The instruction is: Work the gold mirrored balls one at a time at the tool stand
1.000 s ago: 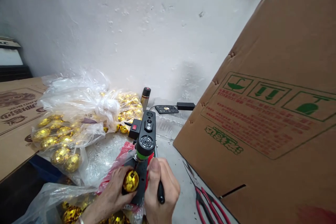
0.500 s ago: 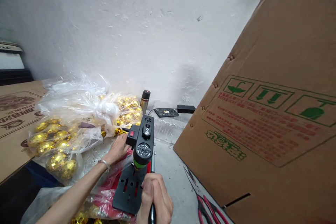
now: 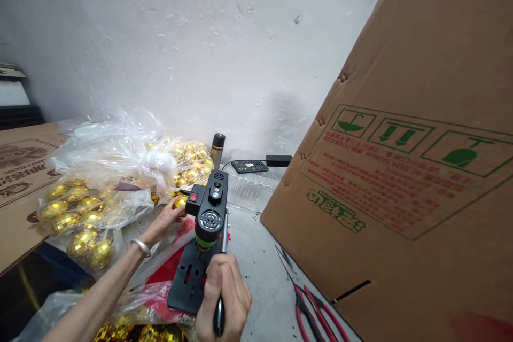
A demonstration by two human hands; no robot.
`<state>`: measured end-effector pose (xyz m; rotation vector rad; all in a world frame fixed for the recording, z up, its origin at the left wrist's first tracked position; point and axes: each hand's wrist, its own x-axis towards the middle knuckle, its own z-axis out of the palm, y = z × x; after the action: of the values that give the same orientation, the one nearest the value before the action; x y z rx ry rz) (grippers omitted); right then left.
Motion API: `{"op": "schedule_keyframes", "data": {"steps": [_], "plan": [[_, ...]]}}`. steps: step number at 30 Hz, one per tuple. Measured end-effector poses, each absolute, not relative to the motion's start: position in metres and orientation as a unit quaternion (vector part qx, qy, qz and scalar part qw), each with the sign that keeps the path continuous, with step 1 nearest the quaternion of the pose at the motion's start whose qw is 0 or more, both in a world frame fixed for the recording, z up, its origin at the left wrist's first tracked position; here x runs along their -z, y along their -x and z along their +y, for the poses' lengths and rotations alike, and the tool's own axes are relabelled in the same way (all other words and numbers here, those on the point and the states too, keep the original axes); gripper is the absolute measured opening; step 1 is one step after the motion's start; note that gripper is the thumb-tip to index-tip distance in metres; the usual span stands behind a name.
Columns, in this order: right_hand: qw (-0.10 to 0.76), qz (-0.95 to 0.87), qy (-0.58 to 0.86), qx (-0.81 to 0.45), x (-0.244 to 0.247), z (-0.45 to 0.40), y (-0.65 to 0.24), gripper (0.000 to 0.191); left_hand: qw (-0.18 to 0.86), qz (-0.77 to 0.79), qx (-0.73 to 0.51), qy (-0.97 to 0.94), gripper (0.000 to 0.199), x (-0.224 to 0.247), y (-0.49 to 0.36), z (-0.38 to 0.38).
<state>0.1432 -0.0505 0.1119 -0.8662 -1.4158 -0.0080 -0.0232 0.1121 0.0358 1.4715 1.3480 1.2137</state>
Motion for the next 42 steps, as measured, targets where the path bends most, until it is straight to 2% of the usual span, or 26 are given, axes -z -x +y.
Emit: {"op": "schedule_keyframes", "data": {"steps": [5, 9, 11, 14, 18, 22, 33, 38, 42], "plan": [[0.649, -0.65, 0.395, 0.021, -0.116, -0.05, -0.148, 0.028, 0.542, 0.494, -0.472, -0.489, 0.064, -0.054, 0.053, 0.05], [0.647, -0.658, 0.383, 0.033, -0.12, -0.051, -0.147, 0.028, 0.639, 0.445, -0.482, -0.402, 0.074, -0.039, 0.047, 0.008], [0.643, -0.663, 0.382, 0.037, -0.121, -0.051, -0.148, 0.028, 0.622, 0.459, -0.47, -0.425, 0.077, -0.025, 0.037, -0.002], [0.636, -0.67, 0.382, 0.04, -0.121, -0.052, -0.149, 0.027, 0.539, 0.493, -0.438, -0.524, 0.069, -0.01, 0.022, -0.005], [0.63, -0.673, 0.385, 0.04, -0.122, -0.053, -0.15, 0.027, 0.408, 0.515, -0.376, -0.653, 0.052, -0.01, 0.009, -0.003], [0.631, -0.673, 0.384, 0.046, -0.123, -0.054, -0.15, 0.028, 0.34, 0.502, -0.347, -0.715, 0.047, -0.014, 0.001, -0.004], [0.619, -0.681, 0.388, 0.045, -0.12, -0.054, -0.152, 0.026, 0.292, 0.491, -0.298, -0.765, 0.042, -0.022, -0.007, -0.001], [0.615, -0.681, 0.395, 0.043, -0.124, -0.056, -0.153, 0.026, 0.263, 0.507, -0.331, -0.751, 0.038, -0.005, -0.019, 0.006], [0.622, -0.677, 0.391, 0.04, -0.123, -0.057, -0.153, 0.026, 0.279, 0.505, -0.334, -0.746, 0.039, 0.004, -0.02, 0.006]]}}
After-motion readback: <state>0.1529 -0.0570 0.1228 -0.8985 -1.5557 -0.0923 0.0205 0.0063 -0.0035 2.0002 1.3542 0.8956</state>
